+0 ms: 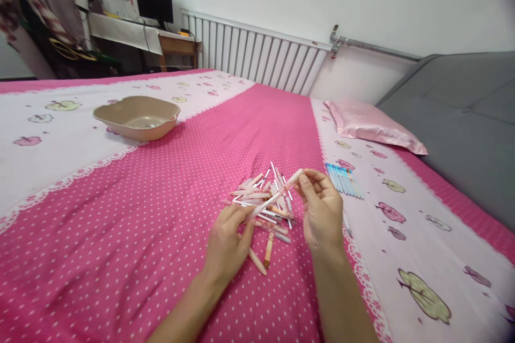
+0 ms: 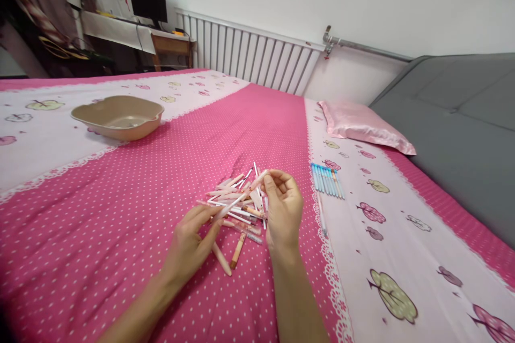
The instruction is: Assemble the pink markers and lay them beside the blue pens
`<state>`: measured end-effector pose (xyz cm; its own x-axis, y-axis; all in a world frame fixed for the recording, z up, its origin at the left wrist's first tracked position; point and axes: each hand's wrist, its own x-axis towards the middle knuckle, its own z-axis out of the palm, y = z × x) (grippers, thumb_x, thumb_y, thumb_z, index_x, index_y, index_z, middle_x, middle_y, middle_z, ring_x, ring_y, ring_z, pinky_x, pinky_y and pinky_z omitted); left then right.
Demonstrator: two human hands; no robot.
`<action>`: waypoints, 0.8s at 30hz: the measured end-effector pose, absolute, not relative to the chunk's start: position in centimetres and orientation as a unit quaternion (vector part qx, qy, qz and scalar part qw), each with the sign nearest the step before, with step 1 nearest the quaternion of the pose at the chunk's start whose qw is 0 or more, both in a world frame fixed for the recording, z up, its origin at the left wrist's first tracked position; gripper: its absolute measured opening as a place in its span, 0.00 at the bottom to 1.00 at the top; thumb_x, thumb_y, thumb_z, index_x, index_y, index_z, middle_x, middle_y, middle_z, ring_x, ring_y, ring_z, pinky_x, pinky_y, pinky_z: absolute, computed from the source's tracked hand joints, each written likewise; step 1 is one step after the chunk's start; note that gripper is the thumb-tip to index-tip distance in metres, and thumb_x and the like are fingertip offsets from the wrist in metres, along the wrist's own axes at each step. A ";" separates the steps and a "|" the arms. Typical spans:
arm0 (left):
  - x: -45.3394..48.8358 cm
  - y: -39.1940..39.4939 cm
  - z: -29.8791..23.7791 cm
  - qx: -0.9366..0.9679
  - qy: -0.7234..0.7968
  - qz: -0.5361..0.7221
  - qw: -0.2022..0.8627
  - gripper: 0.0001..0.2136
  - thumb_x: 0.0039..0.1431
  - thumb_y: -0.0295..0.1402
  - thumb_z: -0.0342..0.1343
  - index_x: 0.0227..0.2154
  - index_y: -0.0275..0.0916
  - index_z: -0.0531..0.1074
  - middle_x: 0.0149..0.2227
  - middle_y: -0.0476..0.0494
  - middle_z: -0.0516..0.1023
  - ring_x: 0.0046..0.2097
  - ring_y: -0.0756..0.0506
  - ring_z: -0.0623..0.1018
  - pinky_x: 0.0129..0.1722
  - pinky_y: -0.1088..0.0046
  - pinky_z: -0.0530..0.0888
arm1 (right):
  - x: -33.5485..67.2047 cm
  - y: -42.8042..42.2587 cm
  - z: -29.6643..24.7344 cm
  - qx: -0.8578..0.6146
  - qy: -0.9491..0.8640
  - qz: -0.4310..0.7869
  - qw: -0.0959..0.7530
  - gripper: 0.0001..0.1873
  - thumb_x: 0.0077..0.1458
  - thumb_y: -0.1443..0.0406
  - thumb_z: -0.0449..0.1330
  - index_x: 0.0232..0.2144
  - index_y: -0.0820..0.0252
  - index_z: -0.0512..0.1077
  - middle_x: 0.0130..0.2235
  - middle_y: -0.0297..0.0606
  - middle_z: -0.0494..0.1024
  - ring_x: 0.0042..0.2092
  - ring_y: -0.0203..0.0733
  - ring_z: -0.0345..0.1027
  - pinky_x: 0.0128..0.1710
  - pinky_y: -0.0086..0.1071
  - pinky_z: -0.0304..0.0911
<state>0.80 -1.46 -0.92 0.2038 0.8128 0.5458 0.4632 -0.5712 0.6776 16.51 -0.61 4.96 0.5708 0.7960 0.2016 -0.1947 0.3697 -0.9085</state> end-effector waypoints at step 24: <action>0.7 -1.5 -0.8 0.751 0.396 0.488 0.200 0.09 0.59 0.29 0.50 0.41 0.39 0.72 0.38 0.44 0.76 0.42 0.46 0.74 0.42 0.70 0.71 | 15.4 -0.8 4.2 -0.469 -0.417 0.500 0.597 0.20 0.40 0.63 0.69 0.38 0.57 0.70 0.35 0.33 0.77 0.39 0.39 0.72 0.39 0.32 0.69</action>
